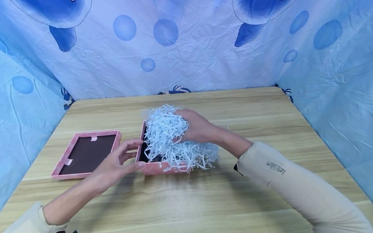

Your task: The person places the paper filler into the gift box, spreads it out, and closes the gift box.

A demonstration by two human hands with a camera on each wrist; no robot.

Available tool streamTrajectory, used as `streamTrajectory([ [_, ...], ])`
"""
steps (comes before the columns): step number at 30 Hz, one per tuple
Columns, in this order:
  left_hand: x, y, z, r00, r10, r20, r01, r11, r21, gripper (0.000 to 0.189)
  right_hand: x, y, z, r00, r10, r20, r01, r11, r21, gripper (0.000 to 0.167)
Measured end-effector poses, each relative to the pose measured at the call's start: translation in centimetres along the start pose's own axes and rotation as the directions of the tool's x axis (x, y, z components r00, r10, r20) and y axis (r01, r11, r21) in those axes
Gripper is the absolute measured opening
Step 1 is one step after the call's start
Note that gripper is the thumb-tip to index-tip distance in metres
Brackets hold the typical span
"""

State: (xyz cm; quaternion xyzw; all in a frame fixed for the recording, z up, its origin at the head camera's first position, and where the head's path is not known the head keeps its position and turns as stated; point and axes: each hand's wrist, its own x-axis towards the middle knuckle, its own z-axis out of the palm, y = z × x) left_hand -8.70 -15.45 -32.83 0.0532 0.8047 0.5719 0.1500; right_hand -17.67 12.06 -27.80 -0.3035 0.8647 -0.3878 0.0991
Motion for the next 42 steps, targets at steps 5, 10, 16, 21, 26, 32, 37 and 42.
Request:
streamTrajectory([
  [5,0.0,0.0,0.0,1.0,0.001,-0.001,-0.001,1.0,0.001,0.064,0.4,-0.1,0.4,1.0,-0.027,0.009,0.027,0.999,-0.026,0.073],
  [10,0.1,0.1,0.0,1.0,0.012,0.002,-0.012,1.0,-0.001,0.063,0.8,-0.4,1.1,0.999,-0.041,0.028,0.044,0.991,-0.127,0.072],
  [16,0.0,0.0,-0.1,1.0,0.02,0.006,-0.02,1.0,-0.003,0.062,1.1,-0.9,2.1,0.999,-0.013,0.044,0.024,0.962,-0.27,0.075],
  [21,0.0,0.1,0.0,1.0,0.006,0.002,-0.006,1.0,0.003,0.063,1.3,-1.2,2.8,0.998,-0.001,0.056,0.02,0.941,-0.338,0.073],
  [26,0.1,0.1,0.0,1.0,-0.006,0.001,0.006,1.0,0.013,0.064,1.4,-1.4,3.5,0.998,-0.026,0.057,0.047,0.917,-0.397,0.072],
  [32,0.0,0.2,0.0,1.0,-0.017,0.001,0.017,1.0,0.024,0.064,1.5,-1.6,4.0,0.996,-0.062,0.064,0.084,0.893,-0.443,0.073],
  [37,0.0,0.1,-0.1,1.0,-0.019,0.009,0.019,1.0,0.021,0.062,1.6,-1.6,4.5,0.996,-0.071,0.062,0.092,0.882,-0.463,0.077],
  [42,0.0,0.0,-0.1,1.0,-0.005,0.015,0.005,1.0,0.013,0.061,1.7,-1.5,5.2,0.994,-0.098,0.051,0.11,0.858,-0.502,0.082],
])
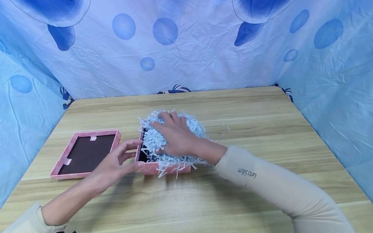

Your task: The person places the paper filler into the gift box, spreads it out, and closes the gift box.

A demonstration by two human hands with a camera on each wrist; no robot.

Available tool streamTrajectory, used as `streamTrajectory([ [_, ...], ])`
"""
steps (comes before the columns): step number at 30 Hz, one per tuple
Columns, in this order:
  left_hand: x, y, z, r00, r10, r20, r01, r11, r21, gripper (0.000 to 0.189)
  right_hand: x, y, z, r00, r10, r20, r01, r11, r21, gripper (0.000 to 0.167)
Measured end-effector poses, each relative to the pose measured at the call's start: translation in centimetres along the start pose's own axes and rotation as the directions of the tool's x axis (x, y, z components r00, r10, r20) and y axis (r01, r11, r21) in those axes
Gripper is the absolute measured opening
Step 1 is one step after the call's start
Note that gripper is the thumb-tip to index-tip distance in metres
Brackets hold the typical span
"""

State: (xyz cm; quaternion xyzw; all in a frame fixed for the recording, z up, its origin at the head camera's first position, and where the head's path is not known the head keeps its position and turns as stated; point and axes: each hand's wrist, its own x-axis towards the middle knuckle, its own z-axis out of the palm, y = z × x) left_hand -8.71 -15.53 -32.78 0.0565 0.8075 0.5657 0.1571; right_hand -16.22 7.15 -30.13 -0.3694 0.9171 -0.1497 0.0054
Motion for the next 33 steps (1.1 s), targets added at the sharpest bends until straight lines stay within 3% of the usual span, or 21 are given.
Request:
streamTrajectory([
  [4,0.0,-0.1,0.1,1.0,0.004,-0.003,-0.004,1.0,0.0,0.063,0.2,-0.1,0.3,1.0,-0.022,0.004,0.022,1.0,-0.017,0.088],
  [8,0.0,-0.1,0.0,1.0,0.005,-0.001,-0.005,1.0,-0.001,0.064,0.4,-0.3,0.6,0.997,-0.033,0.072,0.035,0.999,-0.028,0.09],
  [17,0.0,-0.1,0.0,1.0,0.004,-0.003,-0.004,1.0,0.005,0.064,0.7,-0.9,1.2,0.979,-0.045,0.2,0.058,0.996,-0.062,0.075],
  [28,0.0,-0.1,0.0,1.0,0.0,0.004,0.0,1.0,-0.004,0.064,1.0,-1.3,1.7,0.952,-0.022,0.306,0.021,1.0,0.008,0.07],
  [33,0.0,-0.1,0.1,1.0,-0.002,-0.001,0.002,1.0,-0.01,0.064,1.5,-1.2,2.0,0.93,-0.011,0.368,-0.007,0.999,0.047,0.068],
])
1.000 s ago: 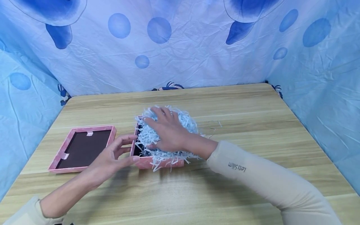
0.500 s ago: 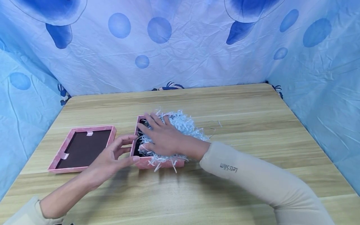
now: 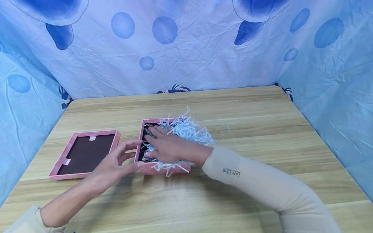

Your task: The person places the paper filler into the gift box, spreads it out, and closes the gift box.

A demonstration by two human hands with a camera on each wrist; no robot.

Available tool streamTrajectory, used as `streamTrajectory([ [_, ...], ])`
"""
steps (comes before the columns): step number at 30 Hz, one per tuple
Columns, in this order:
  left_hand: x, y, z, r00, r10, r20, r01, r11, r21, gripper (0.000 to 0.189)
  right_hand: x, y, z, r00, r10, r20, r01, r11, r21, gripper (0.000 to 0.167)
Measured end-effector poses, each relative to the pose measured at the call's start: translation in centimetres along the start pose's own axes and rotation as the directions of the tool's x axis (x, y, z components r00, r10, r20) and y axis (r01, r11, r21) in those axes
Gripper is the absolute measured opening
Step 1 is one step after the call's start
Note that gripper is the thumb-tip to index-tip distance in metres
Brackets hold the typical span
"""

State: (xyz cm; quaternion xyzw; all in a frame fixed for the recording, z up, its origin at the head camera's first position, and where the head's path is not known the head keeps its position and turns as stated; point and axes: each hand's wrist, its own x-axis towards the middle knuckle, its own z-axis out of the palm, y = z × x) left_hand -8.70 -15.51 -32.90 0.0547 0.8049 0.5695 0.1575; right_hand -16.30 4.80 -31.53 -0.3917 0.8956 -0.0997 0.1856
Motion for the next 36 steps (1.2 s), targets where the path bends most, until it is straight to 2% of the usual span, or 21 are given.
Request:
streamTrajectory([
  [8,0.0,0.0,0.0,1.0,-0.002,-0.001,0.002,1.0,0.004,0.064,1.3,0.5,0.6,0.996,0.024,0.086,-0.027,0.999,0.024,0.069],
  [14,0.1,0.0,0.1,1.0,0.012,-0.001,-0.012,1.0,-0.003,0.064,1.9,0.7,0.9,0.993,0.052,0.108,-0.053,0.999,0.008,0.07],
  [18,0.1,-0.1,0.1,1.0,0.006,-0.001,-0.006,1.0,0.003,0.064,1.4,0.5,0.6,0.998,0.036,0.059,-0.037,0.999,0.011,0.07],
  [22,0.0,0.0,0.0,1.0,-0.002,-0.002,0.002,1.0,0.011,0.063,0.6,0.1,-0.2,0.999,0.009,-0.05,-0.008,1.0,0.019,0.066],
  [28,0.0,0.0,-0.1,1.0,0.005,0.004,-0.005,1.0,0.008,0.064,-0.4,-0.7,-1.4,0.974,-0.043,-0.224,0.043,0.999,-0.004,0.057],
  [32,0.0,0.0,-0.1,1.0,0.01,0.003,-0.01,1.0,-0.003,0.064,-1.0,-1.0,-2.2,0.961,-0.057,-0.27,0.062,0.998,0.009,0.054],
  [36,0.1,0.0,-0.1,1.0,0.016,0.001,-0.016,1.0,-0.009,0.066,-1.6,-1.0,-3.2,0.957,-0.041,-0.286,0.066,0.995,0.078,0.053],
])
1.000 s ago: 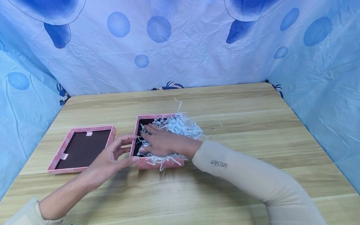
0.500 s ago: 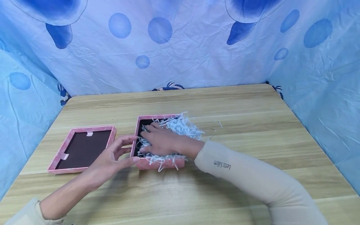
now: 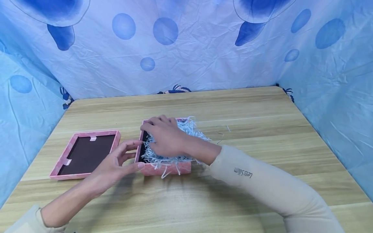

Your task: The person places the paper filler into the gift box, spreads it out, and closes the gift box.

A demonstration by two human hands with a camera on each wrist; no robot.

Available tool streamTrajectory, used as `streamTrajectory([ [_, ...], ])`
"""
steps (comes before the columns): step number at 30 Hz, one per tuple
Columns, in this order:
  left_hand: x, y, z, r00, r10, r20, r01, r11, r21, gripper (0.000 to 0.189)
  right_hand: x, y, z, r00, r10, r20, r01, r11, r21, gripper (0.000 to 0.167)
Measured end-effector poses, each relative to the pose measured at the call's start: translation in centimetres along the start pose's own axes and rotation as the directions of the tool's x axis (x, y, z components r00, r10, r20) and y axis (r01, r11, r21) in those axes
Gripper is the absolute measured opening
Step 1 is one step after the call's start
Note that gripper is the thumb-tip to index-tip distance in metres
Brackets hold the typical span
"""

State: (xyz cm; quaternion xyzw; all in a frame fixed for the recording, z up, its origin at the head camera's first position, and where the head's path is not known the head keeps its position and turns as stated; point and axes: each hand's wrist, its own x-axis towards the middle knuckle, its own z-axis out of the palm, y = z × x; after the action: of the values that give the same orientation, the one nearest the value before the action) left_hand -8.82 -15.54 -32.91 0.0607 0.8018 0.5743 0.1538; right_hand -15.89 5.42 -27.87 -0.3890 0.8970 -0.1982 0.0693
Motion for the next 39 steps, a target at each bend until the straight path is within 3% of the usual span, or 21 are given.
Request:
streamTrajectory([
  [7,0.0,0.0,-0.1,1.0,0.003,0.001,-0.003,1.0,0.004,0.065,-0.9,0.3,-1.5,0.999,0.028,-0.037,-0.024,0.995,0.095,0.058],
  [14,0.0,0.1,-0.1,1.0,-0.009,-0.003,0.009,1.0,0.014,0.066,-1.8,1.1,-2.3,0.996,0.013,-0.089,-0.003,0.994,0.108,0.061],
  [28,-0.1,0.1,0.1,1.0,-0.023,-0.014,0.023,1.0,0.016,0.064,-4.9,5.3,-4.4,0.99,0.091,-0.111,-0.054,0.953,0.298,0.072],
  [39,0.0,0.0,0.1,1.0,-0.014,-0.009,0.014,1.0,0.005,0.065,-6.5,9.0,-4.6,0.975,0.168,-0.147,-0.117,0.946,0.301,0.069],
])
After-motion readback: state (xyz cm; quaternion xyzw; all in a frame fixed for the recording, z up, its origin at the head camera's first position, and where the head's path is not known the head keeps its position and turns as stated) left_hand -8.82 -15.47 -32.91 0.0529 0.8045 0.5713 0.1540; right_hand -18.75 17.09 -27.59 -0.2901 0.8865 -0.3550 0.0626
